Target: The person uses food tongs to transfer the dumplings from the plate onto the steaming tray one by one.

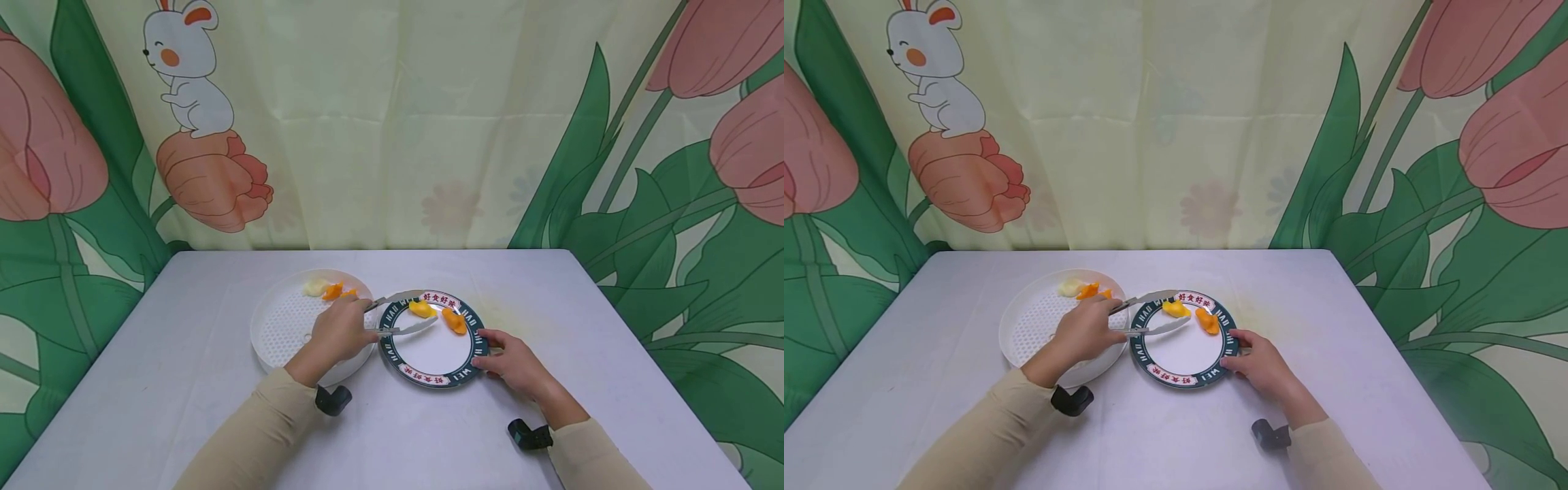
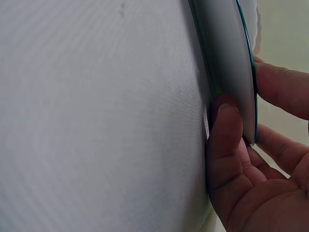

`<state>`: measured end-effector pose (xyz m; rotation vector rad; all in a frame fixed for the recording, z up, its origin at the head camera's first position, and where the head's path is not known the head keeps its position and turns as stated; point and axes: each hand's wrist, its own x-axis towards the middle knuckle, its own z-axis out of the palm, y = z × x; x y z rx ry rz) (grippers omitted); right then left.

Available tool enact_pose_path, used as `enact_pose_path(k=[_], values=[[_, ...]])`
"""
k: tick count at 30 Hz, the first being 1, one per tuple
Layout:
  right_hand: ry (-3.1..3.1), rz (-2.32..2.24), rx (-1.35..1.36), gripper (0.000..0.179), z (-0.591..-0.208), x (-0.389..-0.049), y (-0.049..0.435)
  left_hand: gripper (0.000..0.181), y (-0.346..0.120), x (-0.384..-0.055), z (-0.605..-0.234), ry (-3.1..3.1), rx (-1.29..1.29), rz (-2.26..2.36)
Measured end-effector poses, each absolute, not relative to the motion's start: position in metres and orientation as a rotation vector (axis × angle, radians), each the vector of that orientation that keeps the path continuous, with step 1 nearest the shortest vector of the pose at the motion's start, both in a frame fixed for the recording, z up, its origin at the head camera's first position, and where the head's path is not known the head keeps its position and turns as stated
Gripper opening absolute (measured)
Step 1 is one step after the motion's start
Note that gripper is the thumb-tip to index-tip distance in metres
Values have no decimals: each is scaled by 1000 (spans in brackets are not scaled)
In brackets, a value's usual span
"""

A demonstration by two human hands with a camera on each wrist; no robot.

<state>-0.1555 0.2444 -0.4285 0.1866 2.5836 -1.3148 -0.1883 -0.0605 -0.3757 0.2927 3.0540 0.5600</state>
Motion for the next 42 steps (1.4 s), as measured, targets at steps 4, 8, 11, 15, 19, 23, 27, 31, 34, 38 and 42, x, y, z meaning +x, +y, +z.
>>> enact_pose_path(k=[4,8,11,15,19,23,27,31,34,38,42], values=[[2584,-1314,190,72,-428,-155,244,58,-59,-189,-375,3062,304,559],[2585,-1312,187,72,-428,-155,243,55,-59,-190,-378,3061,309,556],[2578,-1322,181,72,-428,-155,243,53,-59,-191,-379,3055,307,555],[2565,-1341,174,72,-429,-155,244,50,-58,-193,-379,3051,304,553],[2565,-1341,171,72,-429,-155,245,45,-58,-192,-378,3039,298,571],[2567,-1339,170,72,-429,-155,246,42,-58,-191,-377,3044,305,573],[2569,-1337,170,72,-430,-155,246,40,-59,-190,-376,3055,318,559],[2567,-1337,174,72,-430,-155,246,40,-59,-188,-375,3053,313,558],[2570,-1332,177,72,-429,-156,245,42,-59,-187,-374,3050,309,557],[2574,-1330,178,72,-430,-156,245,46,-60,-188,-373,3049,312,544],[2568,-1338,181,72,-430,-156,246,49,-61,-188,-373,3051,325,527]])
